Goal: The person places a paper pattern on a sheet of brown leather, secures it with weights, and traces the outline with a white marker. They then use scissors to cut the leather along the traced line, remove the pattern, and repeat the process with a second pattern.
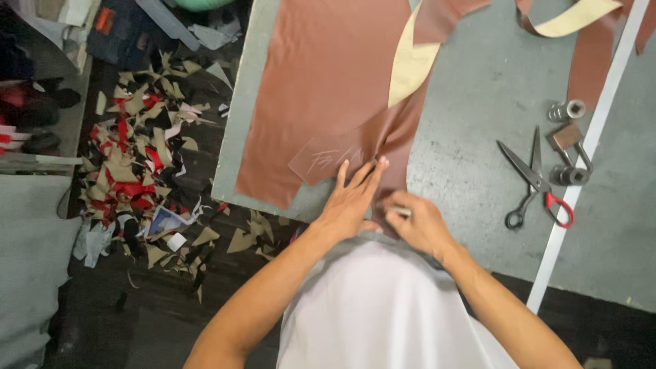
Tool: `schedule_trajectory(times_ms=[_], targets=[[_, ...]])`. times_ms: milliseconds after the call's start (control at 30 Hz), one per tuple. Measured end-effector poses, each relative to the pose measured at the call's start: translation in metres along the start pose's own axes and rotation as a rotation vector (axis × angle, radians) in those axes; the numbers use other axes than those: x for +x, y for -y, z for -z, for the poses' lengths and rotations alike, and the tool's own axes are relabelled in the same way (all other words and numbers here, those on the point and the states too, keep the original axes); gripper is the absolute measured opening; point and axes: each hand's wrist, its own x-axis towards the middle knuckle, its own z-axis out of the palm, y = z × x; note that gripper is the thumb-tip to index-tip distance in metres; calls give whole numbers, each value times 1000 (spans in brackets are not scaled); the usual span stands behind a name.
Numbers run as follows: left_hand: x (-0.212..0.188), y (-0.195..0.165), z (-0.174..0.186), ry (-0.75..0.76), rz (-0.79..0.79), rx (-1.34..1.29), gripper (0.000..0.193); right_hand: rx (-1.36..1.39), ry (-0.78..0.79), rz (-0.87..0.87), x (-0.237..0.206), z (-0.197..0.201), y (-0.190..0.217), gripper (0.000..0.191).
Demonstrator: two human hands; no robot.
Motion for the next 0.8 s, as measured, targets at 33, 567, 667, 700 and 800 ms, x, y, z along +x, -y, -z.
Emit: schedule_trajectory(times_ms=[33,567,667,700,800], targets=[[-1,-1,-1,3,6,-6,141,-20,-107,56,-1,1,-1,22],[3,-4,-2,24,21,21,145,-283,-140,-79,9,31,43,22],[3,-5,-2,18,13,47,143,-277,-24,-170,-1,33,38,20],[4,-5,-2,18,12,58,142,-299,51,-248,-7,33,35,18],[10,-4,-1,36,-53,72,120,-49,-47,-190,-35,33,19,19]])
